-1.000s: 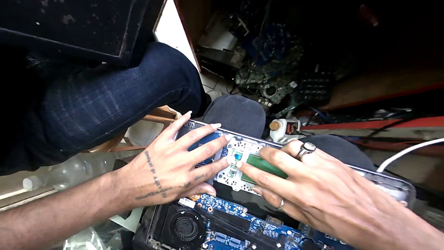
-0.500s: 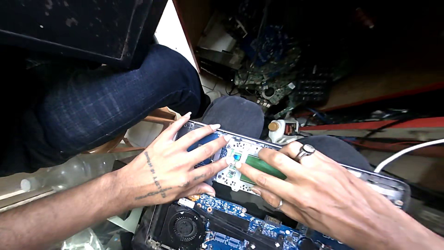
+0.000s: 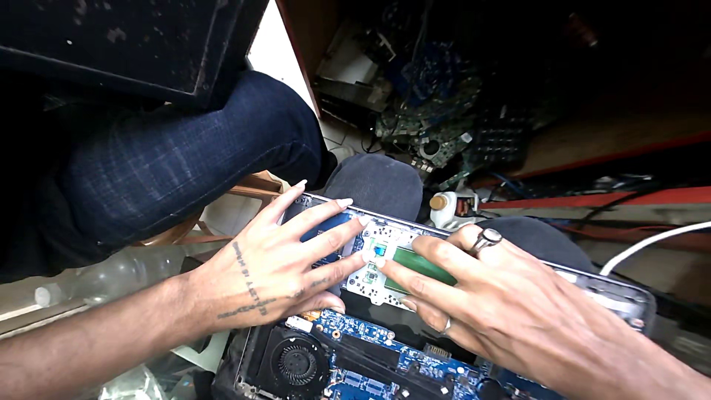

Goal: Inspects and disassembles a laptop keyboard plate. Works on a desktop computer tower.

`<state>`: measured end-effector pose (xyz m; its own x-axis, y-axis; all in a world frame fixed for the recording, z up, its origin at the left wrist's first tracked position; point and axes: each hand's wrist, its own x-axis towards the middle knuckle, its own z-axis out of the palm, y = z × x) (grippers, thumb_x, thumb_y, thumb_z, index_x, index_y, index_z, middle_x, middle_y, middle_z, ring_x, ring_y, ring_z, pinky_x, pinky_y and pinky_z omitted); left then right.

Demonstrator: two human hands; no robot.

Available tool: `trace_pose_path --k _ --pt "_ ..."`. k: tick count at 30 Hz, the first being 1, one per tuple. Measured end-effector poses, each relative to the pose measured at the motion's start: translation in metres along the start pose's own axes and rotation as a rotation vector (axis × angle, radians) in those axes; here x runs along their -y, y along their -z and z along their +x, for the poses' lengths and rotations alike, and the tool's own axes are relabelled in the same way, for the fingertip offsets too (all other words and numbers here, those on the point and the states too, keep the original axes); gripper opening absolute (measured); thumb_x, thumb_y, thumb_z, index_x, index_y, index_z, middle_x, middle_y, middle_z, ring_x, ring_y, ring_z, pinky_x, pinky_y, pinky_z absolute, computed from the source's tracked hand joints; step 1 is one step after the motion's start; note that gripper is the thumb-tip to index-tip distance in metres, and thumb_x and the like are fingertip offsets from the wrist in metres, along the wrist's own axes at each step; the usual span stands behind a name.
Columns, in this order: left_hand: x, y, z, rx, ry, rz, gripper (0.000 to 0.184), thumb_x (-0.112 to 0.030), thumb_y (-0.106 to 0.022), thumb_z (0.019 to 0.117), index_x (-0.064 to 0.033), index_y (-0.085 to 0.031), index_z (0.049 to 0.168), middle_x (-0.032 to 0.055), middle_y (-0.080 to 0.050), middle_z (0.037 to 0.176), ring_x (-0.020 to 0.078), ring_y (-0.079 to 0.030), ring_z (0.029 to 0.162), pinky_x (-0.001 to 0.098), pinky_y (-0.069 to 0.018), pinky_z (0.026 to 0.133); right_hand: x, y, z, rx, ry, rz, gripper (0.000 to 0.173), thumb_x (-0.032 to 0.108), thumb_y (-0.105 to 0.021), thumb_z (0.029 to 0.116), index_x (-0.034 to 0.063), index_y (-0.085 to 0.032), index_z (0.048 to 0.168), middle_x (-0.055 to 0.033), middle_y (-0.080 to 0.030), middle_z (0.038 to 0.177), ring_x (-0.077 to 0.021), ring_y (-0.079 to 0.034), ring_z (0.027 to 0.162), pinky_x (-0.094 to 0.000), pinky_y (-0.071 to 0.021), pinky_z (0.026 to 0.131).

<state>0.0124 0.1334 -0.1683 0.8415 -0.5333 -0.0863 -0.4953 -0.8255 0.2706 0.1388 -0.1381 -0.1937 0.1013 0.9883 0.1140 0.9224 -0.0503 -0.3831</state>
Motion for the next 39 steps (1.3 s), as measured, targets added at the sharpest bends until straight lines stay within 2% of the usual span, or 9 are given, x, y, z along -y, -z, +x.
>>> trace_pose_path --k 7,15,22,25,28,29,32,36,39 --pt "0.0 0.0 0.001 -0.003 -0.002 0.005 0.05 -0.054 -0.039 0.1056 -0.0264 -0.064 0.14 0.01 -0.053 0.153 0.0357 -0.041 0.147 0.0682 -0.0273 0.118 0.0 0.001 0.001 0.005 -0.001 -0.007 0.04 0.031 -0.044 0.104 0.0199 -0.067 0.136 -0.0111 -0.062 0.11 -0.0283 -0.057 0.083 -0.041 -0.0461 0.067" --pt "0.0 -0.001 0.0 -0.013 0.0 -0.008 0.049 -0.054 -0.042 0.1052 -0.0263 -0.064 0.139 0.0109 -0.054 0.152 0.0368 -0.042 0.146 0.069 -0.0278 0.117 0.0 -0.003 -0.006 -0.04 -0.006 0.017 0.039 0.032 -0.045 0.1065 0.0191 -0.067 0.137 -0.0109 -0.063 0.111 -0.0268 -0.057 0.086 -0.0398 -0.0462 0.072" --pt "0.001 -0.001 0.0 -0.038 -0.02 -0.016 0.047 -0.05 -0.042 0.1063 -0.0228 -0.065 0.137 0.0112 -0.055 0.15 0.0361 -0.043 0.146 0.0676 -0.0282 0.118 0.001 -0.003 -0.006 -0.064 -0.022 0.02 0.038 0.032 -0.046 0.1062 0.0185 -0.068 0.134 -0.0109 -0.064 0.11 -0.0267 -0.058 0.087 -0.039 -0.046 0.072" --pt "0.003 0.0 0.001 -0.049 -0.03 -0.018 0.047 -0.05 -0.042 0.1065 -0.0234 -0.065 0.137 0.0112 -0.057 0.148 0.0355 -0.044 0.145 0.067 -0.0275 0.118 0.006 -0.003 -0.007 -0.113 -0.109 0.049 0.036 0.035 -0.049 0.1052 0.0152 -0.07 0.127 -0.0119 -0.066 0.112 -0.0285 -0.061 0.092 -0.0391 -0.0493 0.073" --pt "0.005 0.0 0.001 -0.053 -0.047 -0.006 0.05 -0.053 -0.04 0.1061 -0.0242 -0.065 0.138 0.0115 -0.057 0.148 0.0354 -0.045 0.144 0.0677 -0.0278 0.117 0.017 -0.001 0.001 -0.19 -0.309 0.098 0.027 0.03 -0.054 0.1016 0.0116 -0.072 0.109 -0.008 -0.066 0.103 -0.0249 -0.062 0.092 -0.0376 -0.0501 0.072" --pt "0.006 0.0 0.001 -0.056 -0.052 -0.012 0.05 -0.053 -0.04 0.1058 -0.0237 -0.065 0.138 0.0118 -0.057 0.148 0.0354 -0.045 0.144 0.0678 -0.0271 0.118 0.022 -0.002 0.006 -0.212 -0.382 0.127 0.024 0.029 -0.055 0.1002 0.0113 -0.072 0.104 -0.0063 -0.065 0.1 -0.0235 -0.061 0.092 -0.038 -0.0476 0.073" --pt "0.007 -0.001 0.0 -0.053 -0.06 -0.031 0.051 -0.055 -0.042 0.1049 -0.0233 -0.064 0.139 0.0119 -0.055 0.149 0.0354 -0.043 0.145 0.0675 -0.0258 0.119 0.031 -0.006 0.018 -0.255 -0.513 0.195 0.018 0.028 -0.059 0.0963 0.0165 -0.073 0.097 0.0004 -0.065 0.097 -0.0179 -0.061 0.092 -0.0373 -0.0461 0.076" --pt "0.009 -0.002 -0.002 -0.057 -0.05 -0.041 0.052 -0.056 -0.042 0.1046 -0.0243 -0.064 0.139 0.0109 -0.055 0.15 0.0353 -0.042 0.146 0.0677 -0.0255 0.118 0.026 -0.012 0.018 -0.251 -0.372 0.211 0.02 0.017 -0.058 0.0964 0.0165 -0.077 0.101 -0.0006 -0.065 0.096 -0.0196 -0.059 0.092 -0.0343 -0.0459 0.073" --pt "0.009 -0.005 -0.002 -0.069 -0.045 -0.059 0.053 -0.058 -0.042 0.1038 -0.0247 -0.064 0.139 0.01 -0.055 0.151 0.0351 -0.042 0.146 0.0676 -0.0253 0.119 0.014 -0.006 0.018 -0.178 -0.248 0.185 0.025 0.011 -0.053 0.0953 0.0167 -0.077 0.103 -0.0021 -0.064 0.096 -0.0209 -0.06 0.089 -0.0353 -0.046 0.071"
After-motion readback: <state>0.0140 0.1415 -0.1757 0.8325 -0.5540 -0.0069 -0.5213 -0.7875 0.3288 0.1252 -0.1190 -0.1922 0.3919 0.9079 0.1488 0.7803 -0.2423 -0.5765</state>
